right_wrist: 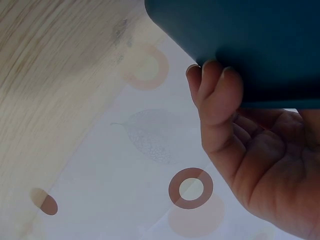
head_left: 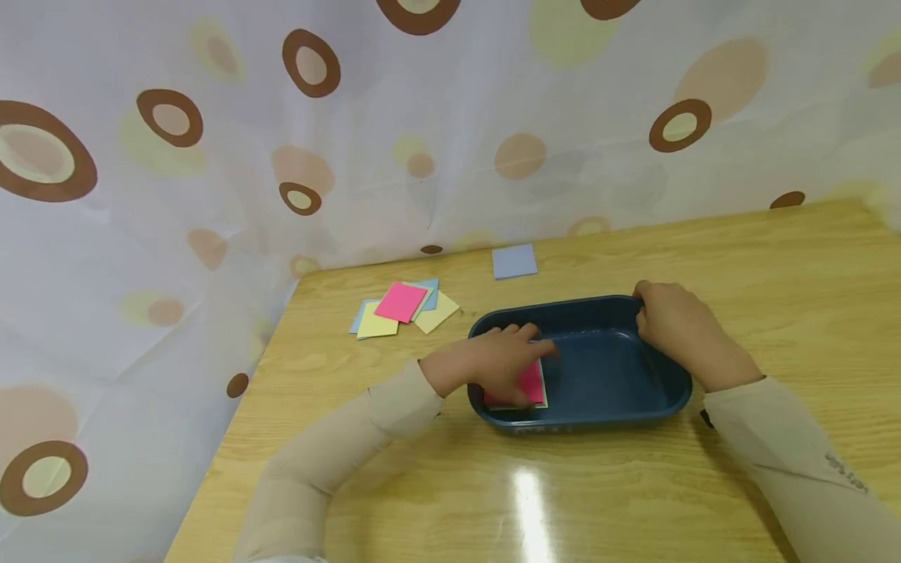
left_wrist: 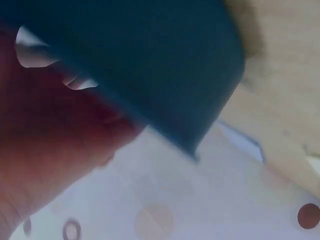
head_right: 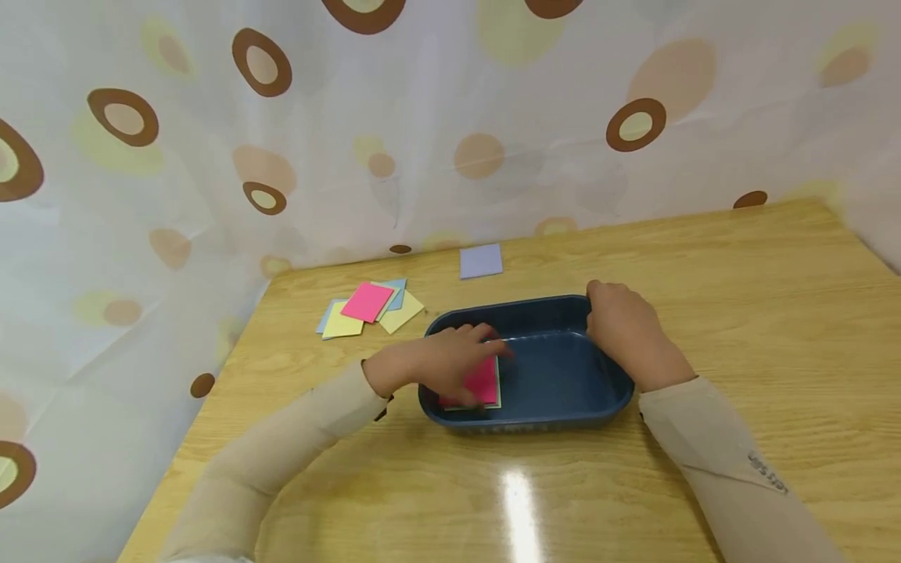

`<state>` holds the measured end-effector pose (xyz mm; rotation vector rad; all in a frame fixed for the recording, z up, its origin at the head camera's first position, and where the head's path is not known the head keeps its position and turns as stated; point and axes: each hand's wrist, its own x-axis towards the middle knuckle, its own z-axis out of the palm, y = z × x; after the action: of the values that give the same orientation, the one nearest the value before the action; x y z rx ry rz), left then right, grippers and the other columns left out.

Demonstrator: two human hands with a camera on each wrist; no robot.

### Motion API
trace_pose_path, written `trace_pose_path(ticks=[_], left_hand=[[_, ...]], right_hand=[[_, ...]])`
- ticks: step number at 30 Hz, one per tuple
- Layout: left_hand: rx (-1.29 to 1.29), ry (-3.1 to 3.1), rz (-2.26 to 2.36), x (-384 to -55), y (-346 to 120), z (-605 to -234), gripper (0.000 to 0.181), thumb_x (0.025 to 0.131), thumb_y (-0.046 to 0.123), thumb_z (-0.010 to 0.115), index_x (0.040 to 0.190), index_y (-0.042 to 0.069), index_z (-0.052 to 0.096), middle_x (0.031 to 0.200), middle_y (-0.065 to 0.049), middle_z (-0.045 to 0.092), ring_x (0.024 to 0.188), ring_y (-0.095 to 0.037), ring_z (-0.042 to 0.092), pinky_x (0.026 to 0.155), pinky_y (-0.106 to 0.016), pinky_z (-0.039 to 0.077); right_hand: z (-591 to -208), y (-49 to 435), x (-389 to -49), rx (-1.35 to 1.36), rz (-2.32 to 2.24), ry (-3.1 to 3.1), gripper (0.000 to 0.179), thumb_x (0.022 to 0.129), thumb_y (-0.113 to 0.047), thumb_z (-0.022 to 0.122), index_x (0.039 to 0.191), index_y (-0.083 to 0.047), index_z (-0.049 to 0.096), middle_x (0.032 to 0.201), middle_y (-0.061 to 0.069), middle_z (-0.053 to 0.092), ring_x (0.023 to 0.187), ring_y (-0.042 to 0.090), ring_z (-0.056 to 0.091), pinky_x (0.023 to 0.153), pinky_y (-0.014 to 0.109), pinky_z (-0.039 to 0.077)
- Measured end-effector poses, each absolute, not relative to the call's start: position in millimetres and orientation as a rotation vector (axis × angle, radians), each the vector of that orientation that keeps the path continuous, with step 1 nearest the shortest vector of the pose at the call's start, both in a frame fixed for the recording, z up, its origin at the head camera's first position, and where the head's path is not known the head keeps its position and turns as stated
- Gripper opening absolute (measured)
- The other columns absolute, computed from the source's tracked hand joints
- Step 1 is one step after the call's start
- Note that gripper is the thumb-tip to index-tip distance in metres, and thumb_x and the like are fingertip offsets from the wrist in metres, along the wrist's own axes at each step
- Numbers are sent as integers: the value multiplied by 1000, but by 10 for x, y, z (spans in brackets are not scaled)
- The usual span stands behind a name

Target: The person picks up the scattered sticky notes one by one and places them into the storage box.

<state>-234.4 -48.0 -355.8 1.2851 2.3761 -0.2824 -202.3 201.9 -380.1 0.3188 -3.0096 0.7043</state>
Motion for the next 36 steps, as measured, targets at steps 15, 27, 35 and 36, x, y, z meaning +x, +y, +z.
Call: trace_pose_path(ticks=[15,27,35,36], left_hand=[[991,2633,547,-3524,-821,-3327,49,96,18,60,138,-1,45,134,-17,52,127,-28,46,105,-34,35],[831,2653,263,-4010,-589,-3728,74,92,30,64,150,0,27,150,-15,36,139,-25,33,112,-30,25],[823,2656,123,-4155,-421,-3907,81,89,43,66,149,3,29,151,-12,35,138,-26,33,112,-35,26],[833,2669,101,-4172,-407,-3938,79,88,44,66,148,4,32,147,-12,40,134,-26,37,109,-36,28]], right_hand=[[-3792,2022,-2027,301,687,-2986,27,88,6,48,109,20,53,87,32,61,59,24,54,53,37,45],[-3823,1972,-2010,295,697,-2995,26,88,5,49,110,19,54,88,31,61,59,23,54,53,35,44],[-3827,1986,-2011,286,670,-2971,24,87,6,49,107,18,55,86,29,62,59,23,53,53,36,44],[-3828,1988,-2009,282,667,-2974,24,87,6,50,108,18,55,86,29,62,59,23,53,53,36,44]])
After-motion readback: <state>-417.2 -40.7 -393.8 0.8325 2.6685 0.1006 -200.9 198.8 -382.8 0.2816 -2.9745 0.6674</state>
